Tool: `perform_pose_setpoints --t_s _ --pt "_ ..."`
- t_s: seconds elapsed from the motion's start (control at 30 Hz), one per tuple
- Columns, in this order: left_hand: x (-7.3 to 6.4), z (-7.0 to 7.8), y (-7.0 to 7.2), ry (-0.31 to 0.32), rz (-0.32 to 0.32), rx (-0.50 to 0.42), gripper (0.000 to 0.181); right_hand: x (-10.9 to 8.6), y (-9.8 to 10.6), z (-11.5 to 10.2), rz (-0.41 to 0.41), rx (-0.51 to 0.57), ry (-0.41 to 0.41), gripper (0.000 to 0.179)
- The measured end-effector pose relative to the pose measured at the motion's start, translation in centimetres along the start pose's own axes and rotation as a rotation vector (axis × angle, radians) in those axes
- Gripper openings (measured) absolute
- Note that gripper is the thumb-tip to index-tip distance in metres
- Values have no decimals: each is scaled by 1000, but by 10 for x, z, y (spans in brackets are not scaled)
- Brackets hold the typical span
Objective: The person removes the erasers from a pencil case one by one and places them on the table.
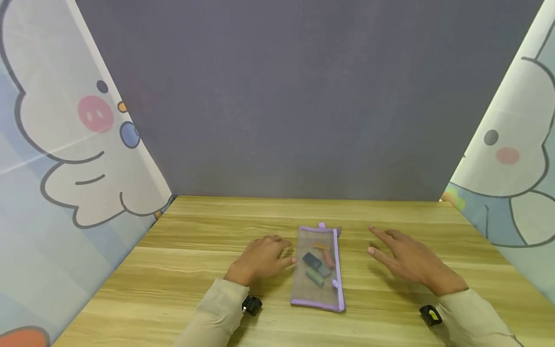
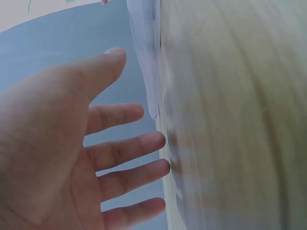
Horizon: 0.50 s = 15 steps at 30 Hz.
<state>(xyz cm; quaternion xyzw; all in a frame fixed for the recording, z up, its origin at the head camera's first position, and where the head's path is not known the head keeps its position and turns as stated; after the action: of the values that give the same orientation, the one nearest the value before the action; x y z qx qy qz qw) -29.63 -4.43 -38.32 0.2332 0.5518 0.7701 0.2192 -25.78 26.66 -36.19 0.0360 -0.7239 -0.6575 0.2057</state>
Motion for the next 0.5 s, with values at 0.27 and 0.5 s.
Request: perform_pose_setpoints --t_s 0.27,0.5 --pt "1 4 1 -10 -1 -1 49 4 -1 -3 -40 39 -9 64" --pt "5 10 -1 -27 10 3 46 6 -4 -9 -55 50 11 60"
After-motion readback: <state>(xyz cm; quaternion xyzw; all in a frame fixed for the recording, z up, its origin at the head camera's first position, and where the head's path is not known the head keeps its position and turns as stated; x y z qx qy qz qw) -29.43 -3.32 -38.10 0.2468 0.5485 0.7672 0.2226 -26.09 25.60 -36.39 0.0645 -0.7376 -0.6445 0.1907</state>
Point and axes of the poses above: each hand's wrist, its own x-axis towards the middle knuckle, its own y-axis out of the back of the hand, z = x × y, the point moved 7 cm from there along x, towards the middle knuckle, and after that the axes turned 7 degrees about -x, right-handed, at the moved point
